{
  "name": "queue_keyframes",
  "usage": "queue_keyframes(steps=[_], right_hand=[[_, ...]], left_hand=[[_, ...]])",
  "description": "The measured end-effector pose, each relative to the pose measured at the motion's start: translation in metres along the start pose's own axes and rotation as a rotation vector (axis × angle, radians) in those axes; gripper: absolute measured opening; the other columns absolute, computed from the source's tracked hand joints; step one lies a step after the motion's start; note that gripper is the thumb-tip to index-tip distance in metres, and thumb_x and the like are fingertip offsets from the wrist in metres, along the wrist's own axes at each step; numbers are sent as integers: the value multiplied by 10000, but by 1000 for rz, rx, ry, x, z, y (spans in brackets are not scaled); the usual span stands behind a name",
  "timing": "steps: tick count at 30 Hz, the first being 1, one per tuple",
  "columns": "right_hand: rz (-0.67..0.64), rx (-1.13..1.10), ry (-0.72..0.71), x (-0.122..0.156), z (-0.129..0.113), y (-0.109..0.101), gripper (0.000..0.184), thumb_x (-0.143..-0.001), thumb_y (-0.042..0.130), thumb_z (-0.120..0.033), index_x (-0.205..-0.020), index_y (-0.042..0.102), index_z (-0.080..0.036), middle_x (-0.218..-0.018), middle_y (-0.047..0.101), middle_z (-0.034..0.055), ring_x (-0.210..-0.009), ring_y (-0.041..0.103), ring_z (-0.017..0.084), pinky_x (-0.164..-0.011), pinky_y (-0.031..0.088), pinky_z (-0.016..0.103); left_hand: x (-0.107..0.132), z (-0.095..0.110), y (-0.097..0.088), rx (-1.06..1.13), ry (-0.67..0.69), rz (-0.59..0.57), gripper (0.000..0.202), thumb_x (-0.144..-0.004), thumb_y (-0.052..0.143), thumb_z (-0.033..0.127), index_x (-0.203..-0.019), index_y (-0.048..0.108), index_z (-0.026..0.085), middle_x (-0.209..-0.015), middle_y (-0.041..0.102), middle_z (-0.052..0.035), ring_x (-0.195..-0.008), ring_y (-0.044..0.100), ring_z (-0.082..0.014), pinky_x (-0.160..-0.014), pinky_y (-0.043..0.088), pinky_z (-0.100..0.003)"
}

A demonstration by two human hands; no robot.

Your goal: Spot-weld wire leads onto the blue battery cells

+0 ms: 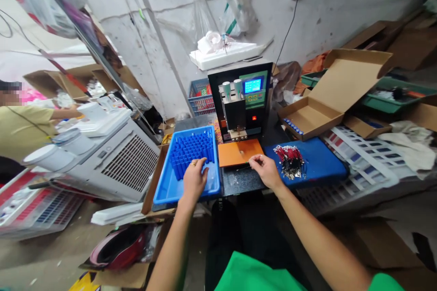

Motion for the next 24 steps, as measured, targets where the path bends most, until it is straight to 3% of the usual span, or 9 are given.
queue_keyframes(steps=[2,4,8,13,18,21,24], right_hand=[[-10,6,10,-1,5,0,308,-747,730,-486,-706,652,-191,-685,652,33,-634,570,173,-686,492,321],[-19,7,25,1,10,2,327,-749,723,-502,-695,645,-189,-671,640,31,-630,565,173,-681,486,321],[-32,3,47,6,19,6,346,-750,714,-521,-698,644,-187,-657,624,23,-621,555,171,-677,477,323],[-13,-17,54,4,23,1,352,-748,721,-525,-697,640,-187,-639,613,17,-609,548,167,-672,474,320],[26,-57,49,-1,25,-8,353,-747,729,-526,-693,638,-190,-639,612,15,-609,540,163,-656,472,309],[56,-82,60,-2,28,-14,339,-743,736,-514,-698,637,-193,-641,612,16,-617,545,166,-632,466,301],[86,-104,79,-4,31,-19,331,-738,740,-509,-702,637,-196,-629,606,10,-606,542,164,-603,456,293]], left_hand=[[-8,-28,-4,-254,-49,-110,447,-847,601,196,-1292,568,215,-1181,617,-135,-1010,654,-264,-862,510,-362],[-11,-44,-1,-396,-68,-221,523,-835,615,179,-1346,513,220,-1194,594,-140,-1020,654,-269,-838,504,-349],[-8,-43,8,-463,-57,-315,389,-870,577,187,-1254,524,220,-1121,578,-115,-1004,644,-253,-783,494,-324],[-3,-41,10,-370,-74,-262,185,-864,577,209,-1049,568,212,-1104,571,-101,-868,634,-210,-741,485,-312],[-1,-56,12,-188,-108,-230,194,-734,645,171,-917,591,204,-841,640,-39,-836,630,-212,-770,486,-310],[-4,-58,11,-105,-165,-195,238,-692,648,216,-928,656,191,-743,637,-17,-722,613,-190,-723,489,-307],[-15,-41,7,42,-155,-95,332,-726,640,325,-1018,715,186,-712,618,-9,-674,585,-172,-711,495,-313]])
Point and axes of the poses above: each hand's wrist, its own x-axis away from the middle knuckle, its own y-axis out of the palm, z = x × y, the point moved 8 cm from there along -x, towards the middle knuckle
